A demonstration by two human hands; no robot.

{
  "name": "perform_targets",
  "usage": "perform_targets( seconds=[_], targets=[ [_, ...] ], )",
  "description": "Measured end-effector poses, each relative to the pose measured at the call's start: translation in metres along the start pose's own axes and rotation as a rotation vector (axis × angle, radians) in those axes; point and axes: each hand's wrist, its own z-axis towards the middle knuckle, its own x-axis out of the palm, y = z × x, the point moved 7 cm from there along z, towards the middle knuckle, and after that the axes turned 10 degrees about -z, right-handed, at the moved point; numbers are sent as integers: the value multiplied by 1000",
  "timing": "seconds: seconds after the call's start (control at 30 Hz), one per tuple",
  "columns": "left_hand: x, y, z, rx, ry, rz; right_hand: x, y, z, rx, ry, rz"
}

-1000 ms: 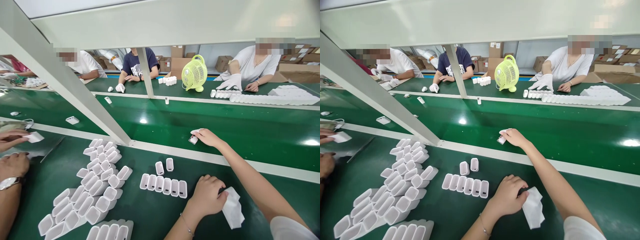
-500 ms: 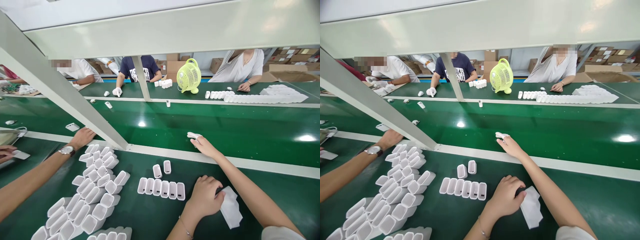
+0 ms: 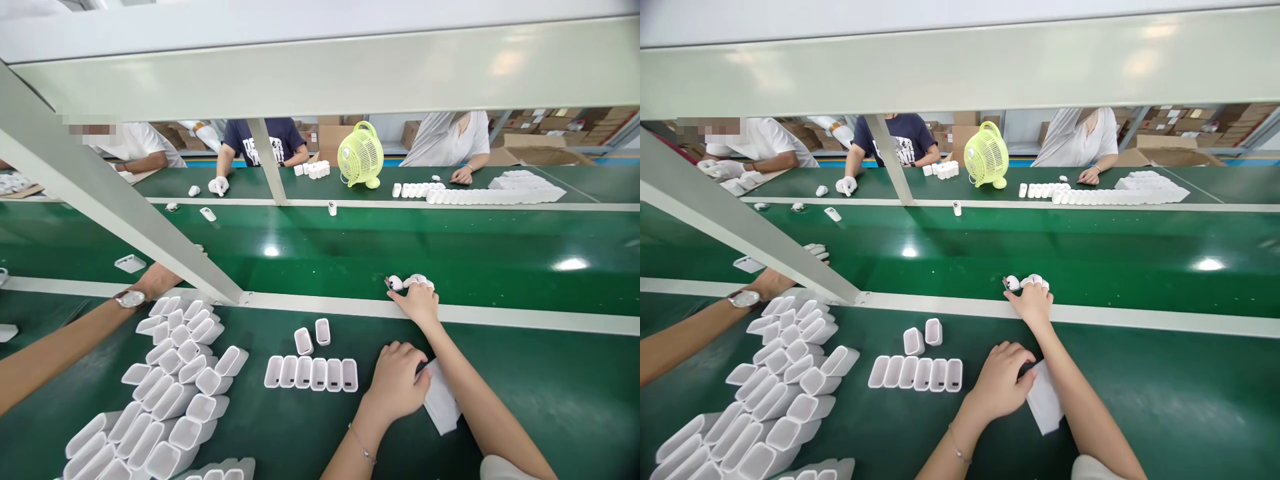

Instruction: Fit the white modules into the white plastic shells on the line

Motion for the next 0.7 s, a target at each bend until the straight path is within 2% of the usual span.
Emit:
perform_targets(
  seconds=[0.13, 0.27, 0.33, 0.4, 0.47, 0.53, 0.63, 0.7],
  targets=[
    [1, -4, -2, 11, 13, -3, 2, -11, 2, 84, 28, 17],
    [-1, -9, -1, 13, -9, -41, -6, -21, -1, 103, 67, 30],
    [-6, -17, -2, 19, -13, -78, -13, -27, -2, 82, 95, 47],
    [-20, -28, -7, 35, -13, -113, -21, -35, -2, 50, 127, 73],
    [-48, -38, -19, 42, -57, -112, -27, -44, -2, 24, 151, 111],
    [-89, -38, -37, 4, -174, -58, -31, -53, -1, 1, 158, 168],
    [-154, -14, -63, -153, -348, 82, -30, -64, -1, -47, 151, 308],
    [-179, 10, -70, -279, -357, 179, -27, -68, -1, -73, 136, 429]
  ],
)
